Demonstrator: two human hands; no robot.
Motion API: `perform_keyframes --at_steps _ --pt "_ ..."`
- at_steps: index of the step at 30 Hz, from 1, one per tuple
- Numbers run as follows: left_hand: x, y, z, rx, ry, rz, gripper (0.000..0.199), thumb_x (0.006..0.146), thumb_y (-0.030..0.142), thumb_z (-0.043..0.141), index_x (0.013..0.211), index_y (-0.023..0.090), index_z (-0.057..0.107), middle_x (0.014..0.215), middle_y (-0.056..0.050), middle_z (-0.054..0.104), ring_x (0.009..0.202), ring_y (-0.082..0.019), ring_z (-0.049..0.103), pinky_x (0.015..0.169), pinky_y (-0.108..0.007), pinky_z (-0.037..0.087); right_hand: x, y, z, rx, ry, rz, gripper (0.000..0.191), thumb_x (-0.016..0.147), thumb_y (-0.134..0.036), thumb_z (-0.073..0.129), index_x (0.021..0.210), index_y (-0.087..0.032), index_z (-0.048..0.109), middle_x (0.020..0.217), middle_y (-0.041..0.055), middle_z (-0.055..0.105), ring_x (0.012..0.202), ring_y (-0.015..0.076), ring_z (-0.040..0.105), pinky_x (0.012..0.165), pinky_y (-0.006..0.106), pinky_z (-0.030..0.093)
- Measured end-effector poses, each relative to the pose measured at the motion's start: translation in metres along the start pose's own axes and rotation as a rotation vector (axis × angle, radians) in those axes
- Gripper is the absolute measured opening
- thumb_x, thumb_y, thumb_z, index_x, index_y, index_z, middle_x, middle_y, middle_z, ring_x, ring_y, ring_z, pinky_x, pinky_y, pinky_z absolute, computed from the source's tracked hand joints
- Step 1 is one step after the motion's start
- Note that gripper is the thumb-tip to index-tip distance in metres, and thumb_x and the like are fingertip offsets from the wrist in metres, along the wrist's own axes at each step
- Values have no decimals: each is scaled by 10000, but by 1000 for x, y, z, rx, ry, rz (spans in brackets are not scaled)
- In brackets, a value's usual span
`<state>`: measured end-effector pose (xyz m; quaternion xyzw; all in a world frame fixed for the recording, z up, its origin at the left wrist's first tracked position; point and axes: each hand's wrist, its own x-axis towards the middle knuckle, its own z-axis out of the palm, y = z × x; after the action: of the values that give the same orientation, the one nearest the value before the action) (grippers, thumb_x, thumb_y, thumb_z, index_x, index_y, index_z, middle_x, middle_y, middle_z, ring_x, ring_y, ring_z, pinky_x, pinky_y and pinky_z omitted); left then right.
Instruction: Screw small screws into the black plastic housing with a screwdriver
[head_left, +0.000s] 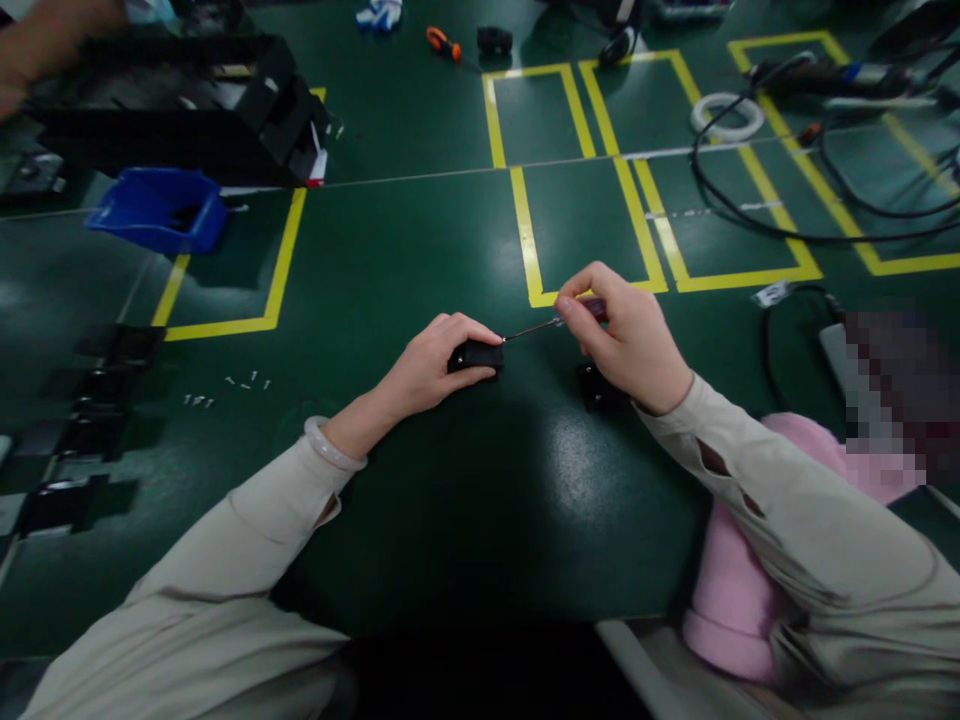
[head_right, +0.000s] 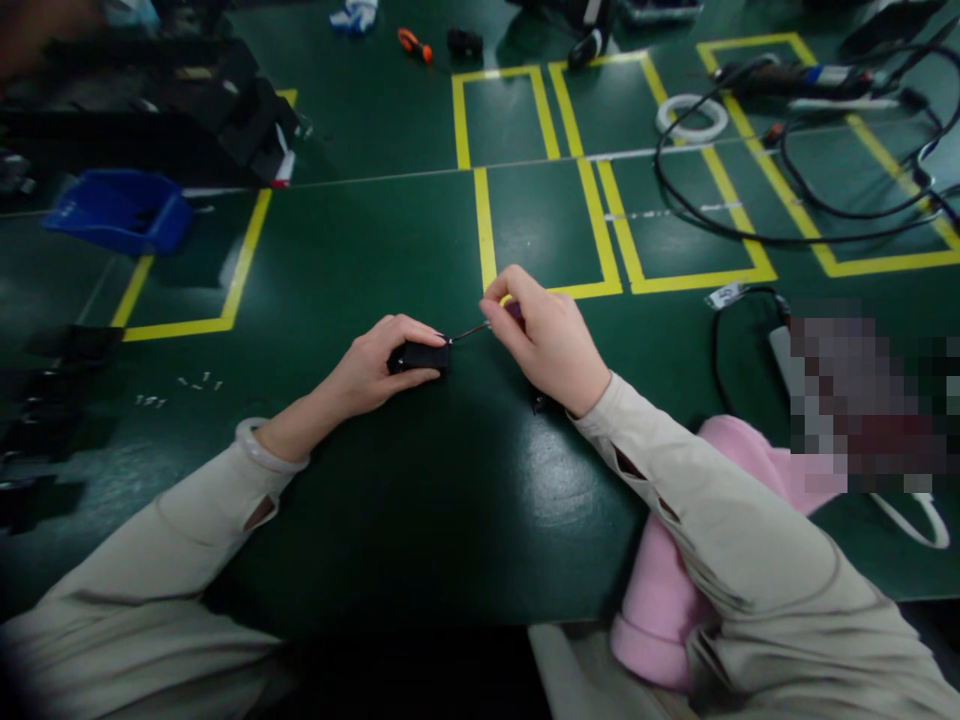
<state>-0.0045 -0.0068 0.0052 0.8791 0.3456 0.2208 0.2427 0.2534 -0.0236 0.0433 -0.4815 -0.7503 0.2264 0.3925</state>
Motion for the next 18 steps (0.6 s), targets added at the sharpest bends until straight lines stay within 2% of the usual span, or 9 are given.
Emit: perform_keyframes --at_steps 1,4,6,9,13,15,18 --pt "0 0 0 -2 -2 0 303 938 402 649 1170 213 606 1164 -55 673 1067 -217 604 935 -358 452 0 0 0 12 -6 -6 31 934 -248 531 925 -220 523 600 -66 507 490 93 506 542 267 376" --pt "0 0 0 -3 -6 -2 303 941 403 643 1172 211 604 1167 -59 671 1069 -219 602 934 -362 453 0 -1 0 31 -1 -17 108 909 -194 536 1011 -223 518 672 -52 536 545 102 548 578 274 415" --pt "0 1 0 -1 -8 -11 305 941 411 640 1172 215 605 1169 -59 672 1071 -223 602 932 -366 454 -1 0 0 24 8 -11 50 924 -254 556 951 -227 525 663 -51 540 539 100 539 572 275 405" --pt "0 1 0 -2 -9 -16 306 942 416 636 1176 220 604 1177 -59 673 1079 -224 602 939 -370 452 -1 1 0 10 7 5 169 951 -352 553 844 -226 518 582 -61 513 485 90 491 535 271 361" --pt "0 0 0 -1 -9 -9 305 941 409 639 1173 215 603 1174 -63 673 1083 -224 603 946 -370 452 -1 1 1 30 -6 2 44 944 -268 533 968 -232 525 618 -59 518 507 100 515 546 276 383" --pt "0 0 0 1 -6 -5 305 939 405 643 1171 212 604 1166 -63 674 1080 -224 604 946 -369 452 0 1 1 34 1 -5 106 923 -210 531 1025 -232 516 664 -52 527 547 107 546 572 280 409" --pt "-1 0 1 1 -3 1 298 940 394 645 1171 210 604 1163 -61 674 1077 -221 604 948 -367 450 0 1 1 25 10 -7 46 935 -261 543 952 -222 527 660 -47 537 540 101 543 567 278 398"
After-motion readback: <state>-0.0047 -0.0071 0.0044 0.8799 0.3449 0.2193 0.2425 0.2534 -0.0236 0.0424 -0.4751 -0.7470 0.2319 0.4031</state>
